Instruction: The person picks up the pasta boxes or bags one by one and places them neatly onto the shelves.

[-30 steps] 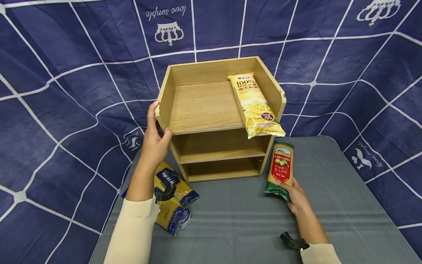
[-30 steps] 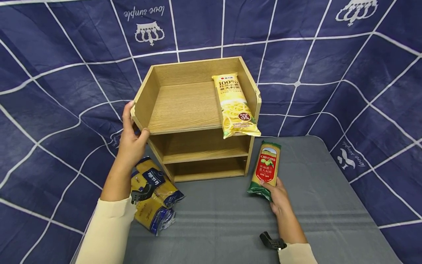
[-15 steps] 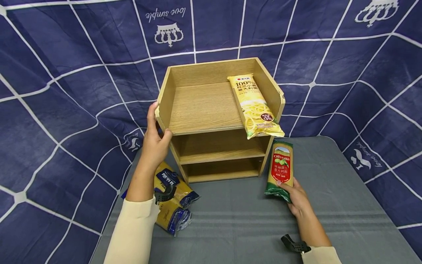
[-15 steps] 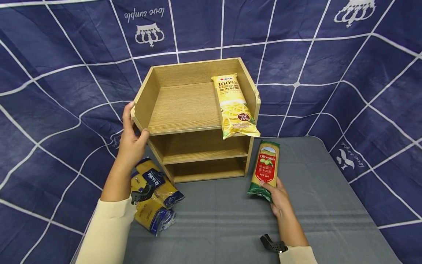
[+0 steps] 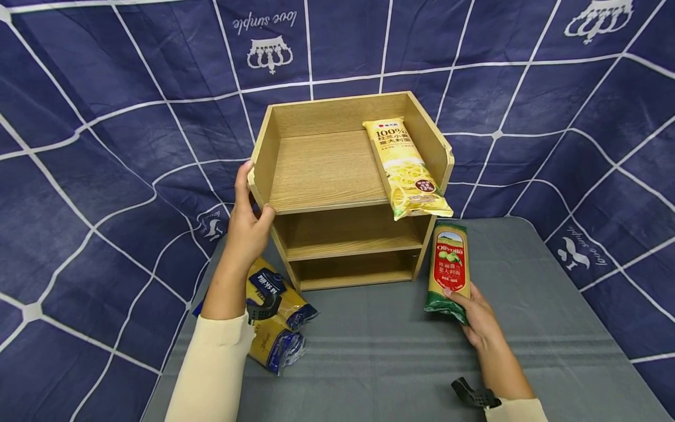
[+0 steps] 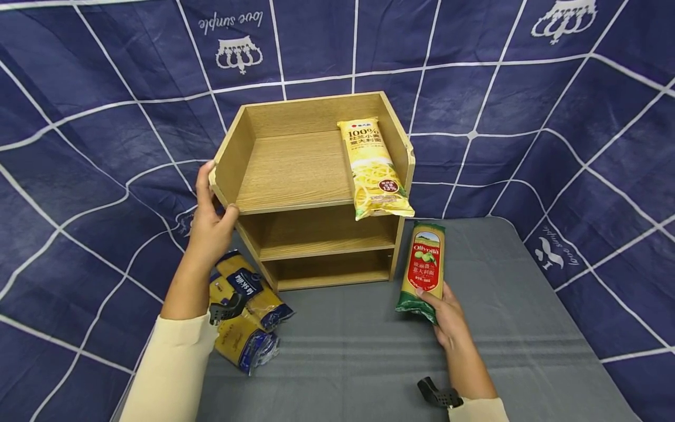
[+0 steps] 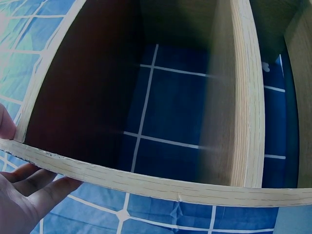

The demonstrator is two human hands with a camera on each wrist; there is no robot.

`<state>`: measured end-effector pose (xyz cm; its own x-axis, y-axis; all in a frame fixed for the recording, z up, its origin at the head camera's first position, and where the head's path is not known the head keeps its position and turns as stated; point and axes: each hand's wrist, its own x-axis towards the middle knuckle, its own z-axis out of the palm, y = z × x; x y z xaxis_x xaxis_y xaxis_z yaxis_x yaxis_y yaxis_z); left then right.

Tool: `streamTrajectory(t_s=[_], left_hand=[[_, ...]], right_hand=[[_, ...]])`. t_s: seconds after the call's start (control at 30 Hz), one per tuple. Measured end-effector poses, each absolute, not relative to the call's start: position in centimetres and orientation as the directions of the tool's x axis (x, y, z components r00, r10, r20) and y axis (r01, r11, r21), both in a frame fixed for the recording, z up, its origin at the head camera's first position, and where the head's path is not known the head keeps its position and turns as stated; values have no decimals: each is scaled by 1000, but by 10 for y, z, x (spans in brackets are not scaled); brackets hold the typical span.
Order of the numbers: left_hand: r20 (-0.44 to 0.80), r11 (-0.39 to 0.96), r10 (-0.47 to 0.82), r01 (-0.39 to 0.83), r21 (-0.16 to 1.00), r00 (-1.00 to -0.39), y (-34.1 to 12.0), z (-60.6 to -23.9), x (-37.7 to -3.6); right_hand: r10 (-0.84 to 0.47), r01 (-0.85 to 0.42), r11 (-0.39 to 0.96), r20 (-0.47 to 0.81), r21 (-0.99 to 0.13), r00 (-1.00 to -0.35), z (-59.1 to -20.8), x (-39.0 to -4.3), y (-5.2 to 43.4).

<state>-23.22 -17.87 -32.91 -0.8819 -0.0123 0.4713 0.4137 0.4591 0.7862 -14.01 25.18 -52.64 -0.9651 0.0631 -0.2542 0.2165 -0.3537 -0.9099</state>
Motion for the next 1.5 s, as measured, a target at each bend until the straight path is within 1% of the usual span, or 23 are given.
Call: streamTrajectory(t_s=[0.4, 0.77, 1.0, 1.5], left_hand=[[466, 461, -10, 409, 787, -885, -177, -327, -232], [478, 454, -13, 421, 785, -878, -177, -329, -230], [479, 452, -10, 424, 785, -877, -178, -330, -231], [480, 459, -11, 422, 782, -877, -178, -330, -231]], right_hand=[[46, 154, -358, -182, -921, -982, -507, -135, 250], [33, 115, -353, -136, -928, -990, -499, -133, 251], [25, 64, -368, -79, -927, -997, -494, -133, 252], [5, 30, -378, -35, -925, -999, -480, -130, 253]])
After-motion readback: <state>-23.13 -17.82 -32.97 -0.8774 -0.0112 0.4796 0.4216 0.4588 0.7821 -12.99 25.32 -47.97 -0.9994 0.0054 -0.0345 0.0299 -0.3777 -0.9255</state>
